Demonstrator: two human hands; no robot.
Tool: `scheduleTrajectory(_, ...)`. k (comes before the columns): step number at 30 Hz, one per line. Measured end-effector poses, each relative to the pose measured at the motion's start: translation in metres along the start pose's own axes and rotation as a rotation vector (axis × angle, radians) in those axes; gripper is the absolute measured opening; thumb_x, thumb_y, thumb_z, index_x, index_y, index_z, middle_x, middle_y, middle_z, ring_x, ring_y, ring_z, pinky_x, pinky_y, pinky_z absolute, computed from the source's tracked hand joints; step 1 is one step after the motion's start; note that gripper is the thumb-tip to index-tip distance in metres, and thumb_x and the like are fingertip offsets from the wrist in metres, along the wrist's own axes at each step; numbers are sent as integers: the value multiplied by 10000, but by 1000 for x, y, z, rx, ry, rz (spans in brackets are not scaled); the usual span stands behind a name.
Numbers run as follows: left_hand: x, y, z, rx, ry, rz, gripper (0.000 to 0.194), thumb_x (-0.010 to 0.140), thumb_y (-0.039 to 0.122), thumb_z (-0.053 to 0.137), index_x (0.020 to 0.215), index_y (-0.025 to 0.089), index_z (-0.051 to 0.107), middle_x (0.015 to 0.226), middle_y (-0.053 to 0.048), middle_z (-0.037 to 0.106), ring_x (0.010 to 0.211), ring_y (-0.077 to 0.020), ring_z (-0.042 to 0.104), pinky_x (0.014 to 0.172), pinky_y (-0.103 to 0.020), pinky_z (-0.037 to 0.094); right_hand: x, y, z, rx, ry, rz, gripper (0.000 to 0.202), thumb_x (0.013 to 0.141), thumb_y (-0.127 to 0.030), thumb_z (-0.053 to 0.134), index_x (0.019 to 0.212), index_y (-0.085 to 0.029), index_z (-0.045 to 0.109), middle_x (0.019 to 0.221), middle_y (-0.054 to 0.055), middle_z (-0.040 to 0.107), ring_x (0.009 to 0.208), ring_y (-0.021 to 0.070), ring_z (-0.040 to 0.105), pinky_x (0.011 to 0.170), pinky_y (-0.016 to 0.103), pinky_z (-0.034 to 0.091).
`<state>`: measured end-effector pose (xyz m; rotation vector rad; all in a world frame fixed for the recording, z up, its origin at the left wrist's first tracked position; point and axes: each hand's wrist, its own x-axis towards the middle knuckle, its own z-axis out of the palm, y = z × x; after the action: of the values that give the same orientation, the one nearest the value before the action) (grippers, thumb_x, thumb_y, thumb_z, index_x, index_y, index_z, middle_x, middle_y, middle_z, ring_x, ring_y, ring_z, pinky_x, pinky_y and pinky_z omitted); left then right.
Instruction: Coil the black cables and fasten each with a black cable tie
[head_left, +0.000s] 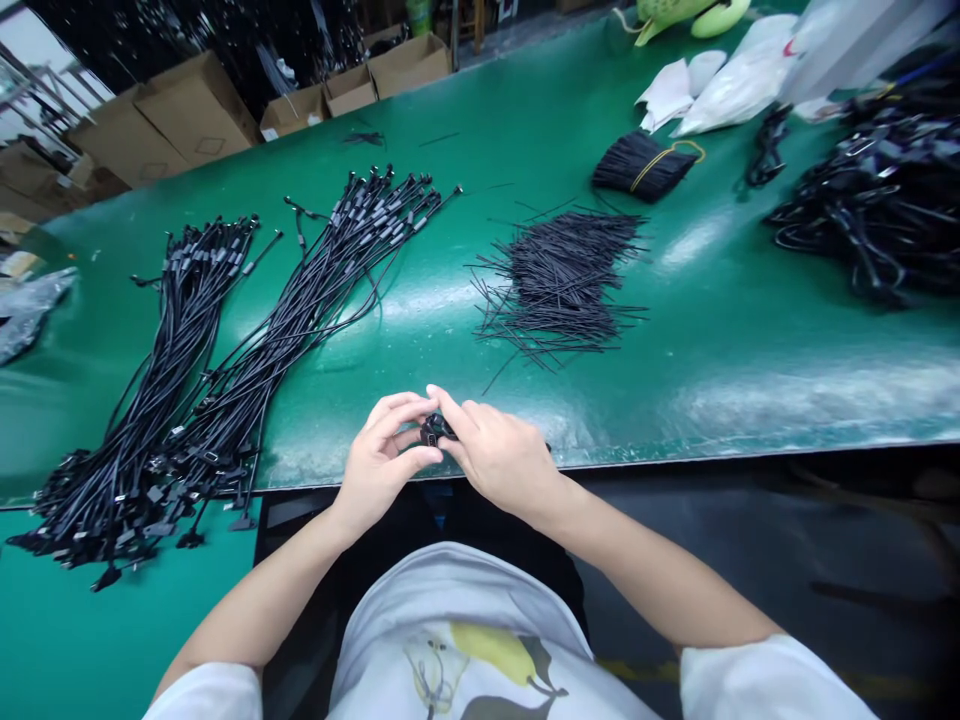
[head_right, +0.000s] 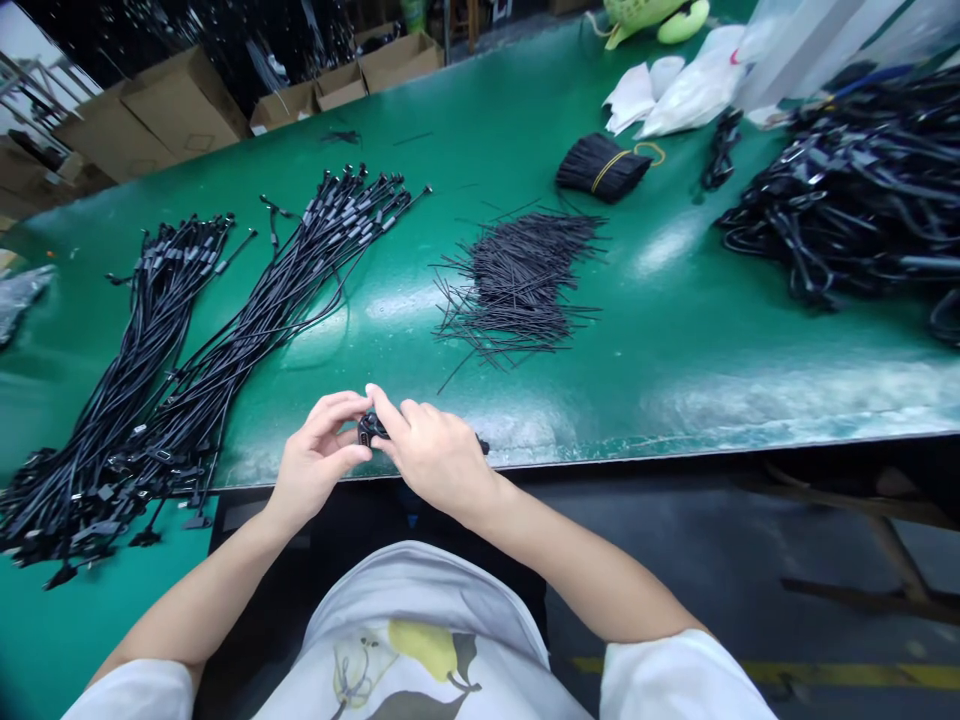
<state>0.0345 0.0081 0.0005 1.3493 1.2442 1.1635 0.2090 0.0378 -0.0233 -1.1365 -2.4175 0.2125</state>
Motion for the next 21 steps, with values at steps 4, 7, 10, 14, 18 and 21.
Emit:
scheduleTrajectory(4,-1,1,1,19,4,-45,331,722,316,778,1027,223,690,1132,-54,537,1064,-199,598,967,-363,529,1,6,5,-10,-100,-26,641,954,-510,411,1398,-50,356,972,149,652,814,233,631,652,306,462)
scheduleTrajectory(7,-3,-1,3,74,-12,-96,326,739,327,756,1044,247,673,1189,-47,515,1027,-182,614,945,-358,549,-3,2,4,-41,-194,-38,510,934,-549,442,1142,-91,523,884,116,658,775,224,648,613,293,458)
scheduleTrajectory(10,-5,-10,0,120,-23,-130,415,767,350,723,1165,301,617,1300,-49,479,1072,-205,613,909,-357,574,0,10,10,-72,-235,-62,476,953,-588,348,959,-152,539,774,53,649,708,184,652,564,263,426)
scheduleTrajectory(14,-9,-25,-18,140,-171,-165,465,785,407,688,1232,310,604,1297,-65,573,1125,-261,624,919,-363,569,12,84,-9,-208,-141,210,487,908,-635,408,1013,-179,544,861,51,674,794,179,657,605,241,422)
scheduleTrajectory(18,-19,-36,-55,313,-286,-232,408,769,493,664,1124,293,690,1177,-56,693,1072,-278,668,928,-368,559,6,193,-82,-510,-57,766,376,971,-292,481,1307,-131,436,1116,143,634,955,190,621,759,254,448)
scheduleTrajectory(21,-31,-37,-75,427,-231,-270,390,809,514,599,1101,275,698,1147,-59,714,1053,-273,680,894,-356,572,2,237,-120,-585,-100,832,366,955,-170,459,1299,-44,462,1160,217,588,1000,230,602,828,326,472)
